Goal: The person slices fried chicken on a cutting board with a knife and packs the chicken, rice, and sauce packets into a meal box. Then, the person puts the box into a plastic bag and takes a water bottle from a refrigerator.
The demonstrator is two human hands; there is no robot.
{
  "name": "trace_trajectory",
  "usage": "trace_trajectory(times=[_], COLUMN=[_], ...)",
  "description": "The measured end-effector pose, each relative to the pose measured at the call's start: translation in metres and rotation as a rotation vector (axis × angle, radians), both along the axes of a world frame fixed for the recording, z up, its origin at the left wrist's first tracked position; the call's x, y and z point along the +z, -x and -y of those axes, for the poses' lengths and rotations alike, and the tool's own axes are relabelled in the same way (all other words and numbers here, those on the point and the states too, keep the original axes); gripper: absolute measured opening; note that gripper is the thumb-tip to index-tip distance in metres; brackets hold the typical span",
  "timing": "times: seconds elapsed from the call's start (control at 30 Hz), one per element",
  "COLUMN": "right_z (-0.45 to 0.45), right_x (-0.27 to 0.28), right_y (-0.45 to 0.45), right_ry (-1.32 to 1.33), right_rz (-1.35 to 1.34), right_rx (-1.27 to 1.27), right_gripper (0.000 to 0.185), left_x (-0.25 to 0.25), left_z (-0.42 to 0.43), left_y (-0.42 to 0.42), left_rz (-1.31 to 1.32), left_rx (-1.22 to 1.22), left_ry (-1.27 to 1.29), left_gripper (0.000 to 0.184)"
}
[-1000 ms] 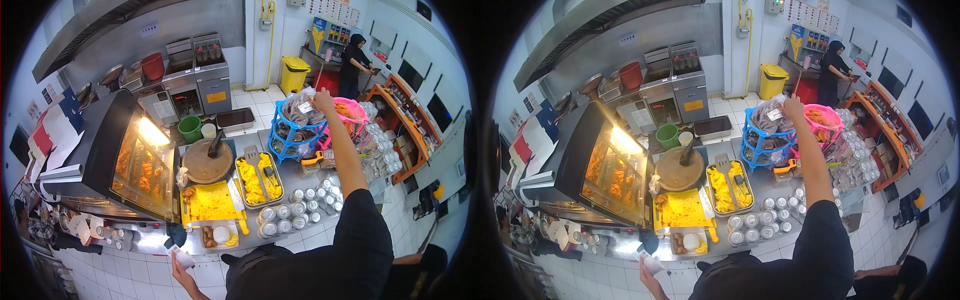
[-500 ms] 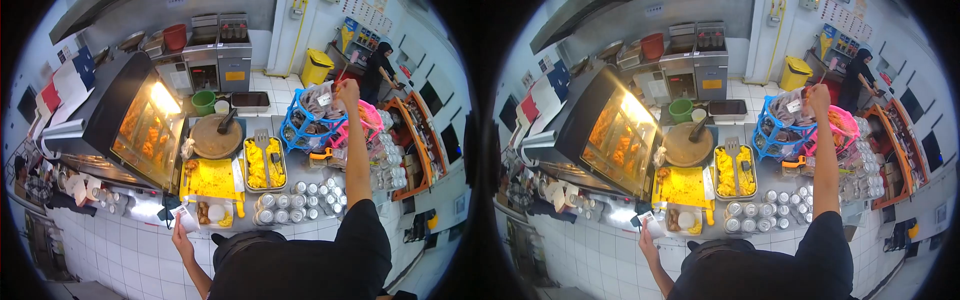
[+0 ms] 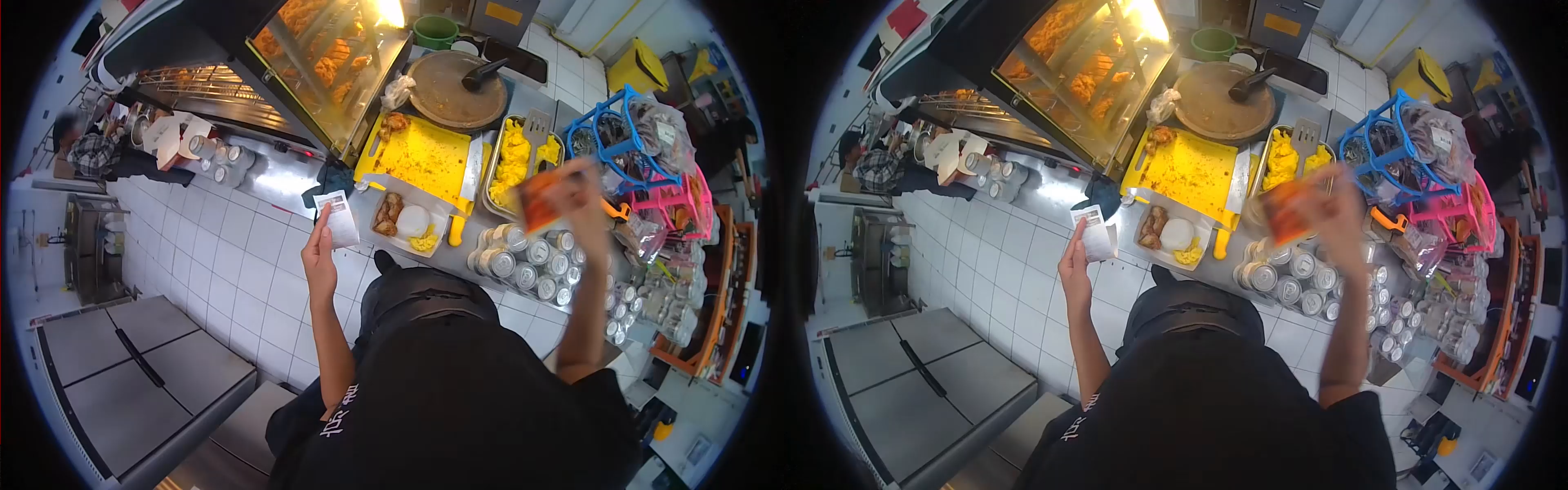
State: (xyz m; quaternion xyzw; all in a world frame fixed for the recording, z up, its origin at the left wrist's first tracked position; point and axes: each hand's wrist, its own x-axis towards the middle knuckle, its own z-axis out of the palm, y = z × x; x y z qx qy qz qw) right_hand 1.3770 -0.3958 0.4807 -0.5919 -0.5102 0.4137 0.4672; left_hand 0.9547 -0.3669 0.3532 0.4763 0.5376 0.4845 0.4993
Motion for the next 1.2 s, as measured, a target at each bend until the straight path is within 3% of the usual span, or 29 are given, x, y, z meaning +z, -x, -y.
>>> trace_trajectory(times=[0.07,0.1,0.17,0.27,0.37,0.47,0.57,0.67,0.77,0.9,1.03,1.2], right_z=[0.009,0.010,0.007,0.001,-0.008,-0.014,-0.012,-0.009,-0.012,-0.005,-0.003,-0.003], right_x=[-0.057,-0.069,-0.121,-0.182,-0.226,-0.232,-0.242,-0.231,-0.200,-0.159,-0.137,-0.112], right_y=[0.064,0.100,0.131,0.160,0.176,0.186,0.190,0.189,0.180,0.171,0.174,0.152], right_ry=[0.180,0.203,0.056,0.055,0.011,0.005,0.017,0.035,0.163,0.145,0.026,0.082], right_rz=[0.050,-0.019,0.399,0.266,0.431,0.609,0.541,0.253,-0.421,-0.801,-0.646,-0.443], right_rx=[0.201,0.159,0.250,0.176,0.285,0.365,0.407,0.254,0.091,-0.076,-0.069,0.008], right_gripper=[0.032,0.024,0.021,0.016,0.016,0.016,0.014,0.010,0.013,0.025,0.024,0.014], left_x=[-0.006,-0.008,-0.009,-0.014,-0.014,-0.008,-0.010,-0.009,-0.013,-0.024,0.000,0.017], left_z=[0.000,0.000,0.002,0.000,-0.002,-0.005,-0.008,-0.008,-0.008,0.007,0.015,-0.005], left_y=[0.002,0.004,0.003,0.000,-0.004,-0.003,0.001,0.002,0.003,-0.021,-0.051,-0.054], left_rz=[-0.004,-0.011,-0.029,0.001,0.059,0.039,0.078,0.021,-0.205,-0.315,-0.155,-0.244], left_rx=[-0.016,-0.027,-0.058,-0.109,-0.152,-0.191,-0.201,-0.183,-0.209,-0.307,-0.183,-0.289], left_ry=[0.020,0.028,0.018,0.045,0.072,0.047,0.074,0.071,0.107,0.000,-0.017,-0.194], left_gripper=[0.043,0.042,0.042,0.042,0.042,0.042,0.042,0.041,0.040,0.032,0.024,0.020])
